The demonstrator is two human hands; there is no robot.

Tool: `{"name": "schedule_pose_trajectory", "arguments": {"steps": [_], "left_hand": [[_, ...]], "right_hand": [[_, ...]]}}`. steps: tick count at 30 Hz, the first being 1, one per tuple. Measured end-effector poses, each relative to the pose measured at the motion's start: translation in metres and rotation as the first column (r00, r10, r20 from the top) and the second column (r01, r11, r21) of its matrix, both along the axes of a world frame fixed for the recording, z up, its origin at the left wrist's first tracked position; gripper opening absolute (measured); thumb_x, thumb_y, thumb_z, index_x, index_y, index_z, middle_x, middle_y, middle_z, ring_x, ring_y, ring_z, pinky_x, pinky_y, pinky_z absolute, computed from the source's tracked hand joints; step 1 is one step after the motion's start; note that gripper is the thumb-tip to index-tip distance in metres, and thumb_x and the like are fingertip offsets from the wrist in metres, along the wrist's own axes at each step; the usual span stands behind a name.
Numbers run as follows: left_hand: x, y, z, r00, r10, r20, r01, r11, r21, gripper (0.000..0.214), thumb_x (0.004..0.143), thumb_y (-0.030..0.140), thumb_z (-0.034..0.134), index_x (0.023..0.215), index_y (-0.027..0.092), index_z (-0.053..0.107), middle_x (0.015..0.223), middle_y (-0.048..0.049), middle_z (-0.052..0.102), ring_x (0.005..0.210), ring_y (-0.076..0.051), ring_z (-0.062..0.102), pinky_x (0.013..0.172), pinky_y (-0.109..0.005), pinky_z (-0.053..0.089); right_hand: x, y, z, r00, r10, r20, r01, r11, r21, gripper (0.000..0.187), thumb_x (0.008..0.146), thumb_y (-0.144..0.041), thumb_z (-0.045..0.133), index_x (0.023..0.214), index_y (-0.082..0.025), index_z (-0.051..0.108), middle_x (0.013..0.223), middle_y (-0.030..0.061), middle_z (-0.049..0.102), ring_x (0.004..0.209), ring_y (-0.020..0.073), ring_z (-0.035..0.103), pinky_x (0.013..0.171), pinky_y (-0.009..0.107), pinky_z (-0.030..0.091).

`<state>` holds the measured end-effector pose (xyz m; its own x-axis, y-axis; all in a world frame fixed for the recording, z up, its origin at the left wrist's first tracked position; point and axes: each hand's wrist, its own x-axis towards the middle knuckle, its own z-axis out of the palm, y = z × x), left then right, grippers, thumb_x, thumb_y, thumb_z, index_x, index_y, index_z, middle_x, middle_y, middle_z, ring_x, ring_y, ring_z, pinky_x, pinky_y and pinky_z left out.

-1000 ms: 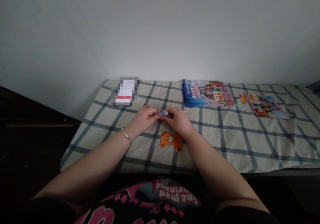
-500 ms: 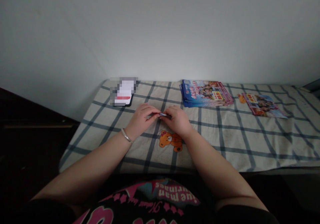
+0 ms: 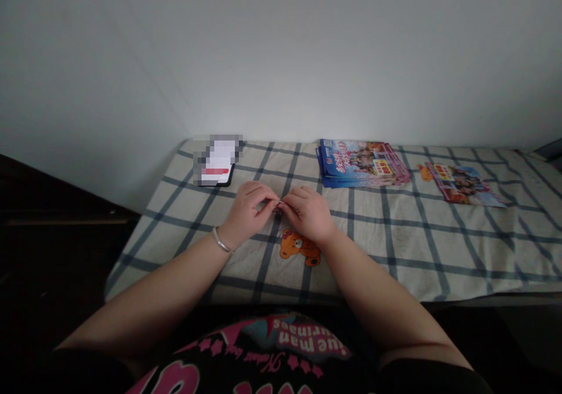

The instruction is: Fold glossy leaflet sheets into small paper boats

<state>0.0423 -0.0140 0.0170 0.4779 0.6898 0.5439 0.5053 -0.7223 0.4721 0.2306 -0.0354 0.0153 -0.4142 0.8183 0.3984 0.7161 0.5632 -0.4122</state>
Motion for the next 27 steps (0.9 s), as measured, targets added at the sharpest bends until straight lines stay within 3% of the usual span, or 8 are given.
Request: {"name": "schedule_pose_trajectory", "arguments": {"steps": [11, 16, 21, 27], "left_hand": [[-0.002, 0.003, -0.002, 0.982, 0.054, 0.179, -0.021, 0.983, -0.183, 0.01, 0.09, 0.02, 0.056, 0.08, 0.02, 0.06, 0.08, -0.001, 0.063, 0.08, -0.016, 0.059, 0.08, -0.031, 0.047], [-0.001, 0.004, -0.004, 0.967, 0.082, 0.241, -0.024, 0.972, -0.232, 0.009, 0.088, 0.019, 0.057, 0.081, 0.019, 0.06, 0.08, -0.0004, 0.063, 0.078, -0.015, 0.059, 0.074, -0.028, 0.048], [-0.003, 0.007, -0.005, 0.966, 0.125, 0.228, -0.05, 0.95, -0.309, 0.008, 0.089, 0.023, 0.057, 0.084, 0.019, 0.063, 0.085, -0.0013, 0.067, 0.081, -0.015, 0.061, 0.077, -0.028, 0.05], [-0.004, 0.013, -0.013, 0.996, 0.029, 0.081, 0.006, 0.917, -0.398, 0.016, 0.088, 0.033, 0.063, 0.081, 0.019, 0.066, 0.079, -0.0007, 0.069, 0.074, -0.016, 0.063, 0.07, -0.029, 0.05]], "right_hand": [[0.003, 0.002, 0.001, 0.999, -0.014, -0.035, 0.01, 0.993, -0.12, 0.037, 0.1, -0.035, 0.039, 0.07, -0.02, 0.056, 0.074, 0.0029, 0.055, 0.071, 0.0155, 0.052, 0.066, 0.029, 0.037], [0.003, 0.004, -0.002, 0.999, -0.043, 0.006, 0.043, 0.996, -0.082, 0.041, 0.101, -0.04, 0.038, 0.07, -0.02, 0.056, 0.073, 0.0036, 0.056, 0.071, 0.016, 0.051, 0.065, 0.029, 0.035], [0.005, 0.005, -0.008, 0.997, -0.055, 0.051, 0.06, 0.991, -0.118, 0.045, 0.101, -0.045, 0.035, 0.071, -0.021, 0.058, 0.073, 0.0034, 0.057, 0.069, 0.0163, 0.051, 0.062, 0.028, 0.032], [0.009, 0.007, -0.009, 0.994, -0.084, -0.065, 0.079, 0.994, -0.075, 0.057, 0.1, -0.057, 0.023, 0.066, -0.021, 0.053, 0.069, 0.0039, 0.053, 0.066, 0.0166, 0.049, 0.062, 0.029, 0.034]]}}
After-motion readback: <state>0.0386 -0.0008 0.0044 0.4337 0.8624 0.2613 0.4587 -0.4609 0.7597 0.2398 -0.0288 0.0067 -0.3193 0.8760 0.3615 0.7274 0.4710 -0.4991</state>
